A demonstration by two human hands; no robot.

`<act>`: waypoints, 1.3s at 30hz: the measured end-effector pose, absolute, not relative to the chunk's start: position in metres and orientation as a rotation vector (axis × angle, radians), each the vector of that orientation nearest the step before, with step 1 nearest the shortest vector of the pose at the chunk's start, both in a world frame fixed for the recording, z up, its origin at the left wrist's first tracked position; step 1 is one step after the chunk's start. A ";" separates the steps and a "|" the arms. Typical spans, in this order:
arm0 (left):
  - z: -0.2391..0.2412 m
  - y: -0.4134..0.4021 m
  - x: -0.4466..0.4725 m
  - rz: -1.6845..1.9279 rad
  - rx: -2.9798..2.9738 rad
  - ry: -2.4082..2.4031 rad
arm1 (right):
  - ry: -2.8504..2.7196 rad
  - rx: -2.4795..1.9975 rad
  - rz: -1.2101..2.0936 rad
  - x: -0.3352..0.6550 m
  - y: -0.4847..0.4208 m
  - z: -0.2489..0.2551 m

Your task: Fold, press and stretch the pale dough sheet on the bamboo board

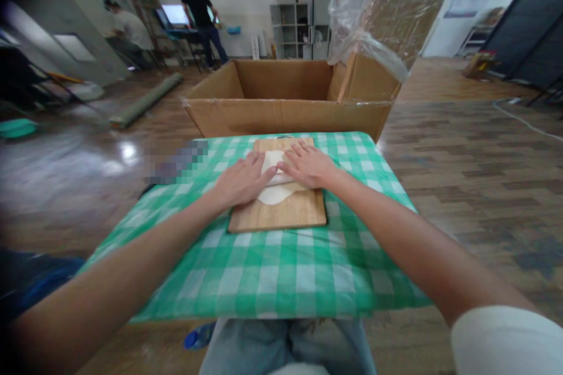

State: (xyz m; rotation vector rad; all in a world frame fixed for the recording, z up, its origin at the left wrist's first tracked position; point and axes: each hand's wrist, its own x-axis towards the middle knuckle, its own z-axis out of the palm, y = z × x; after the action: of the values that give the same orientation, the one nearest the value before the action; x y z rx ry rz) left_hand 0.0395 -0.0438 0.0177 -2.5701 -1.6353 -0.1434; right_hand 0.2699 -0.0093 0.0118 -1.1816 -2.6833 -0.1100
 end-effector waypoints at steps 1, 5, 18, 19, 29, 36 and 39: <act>0.015 -0.052 0.039 -0.189 -2.564 -1.657 | -2.683 -1.184 -0.095 0.271 -0.020 0.012; 0.011 -0.101 0.038 -0.303 -2.643 -1.551 | -2.631 -1.257 -0.002 0.278 -0.076 0.017; 0.019 -0.063 0.040 -0.198 -2.676 -1.618 | -2.720 -1.265 0.021 0.276 -0.037 0.015; 0.021 -0.051 0.040 -0.138 -2.703 -1.580 | -2.739 -1.230 0.016 0.274 -0.024 0.014; 0.013 -0.077 0.040 -0.347 -2.658 -1.521 | -2.653 -1.293 -0.017 0.274 -0.060 0.018; 0.010 -0.146 0.036 -0.376 -2.720 -1.343 | -2.694 -1.167 0.017 0.287 -0.133 0.022; 0.010 -0.143 0.037 -0.366 -2.708 -1.347 | -2.685 -1.141 0.044 0.290 -0.128 0.019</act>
State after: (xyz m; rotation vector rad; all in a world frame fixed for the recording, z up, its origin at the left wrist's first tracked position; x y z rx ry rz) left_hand 0.0374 -0.1432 0.0095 -2.7080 -1.3473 -0.3661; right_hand 0.2898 -0.1282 0.0190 -1.1405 -2.6847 0.0442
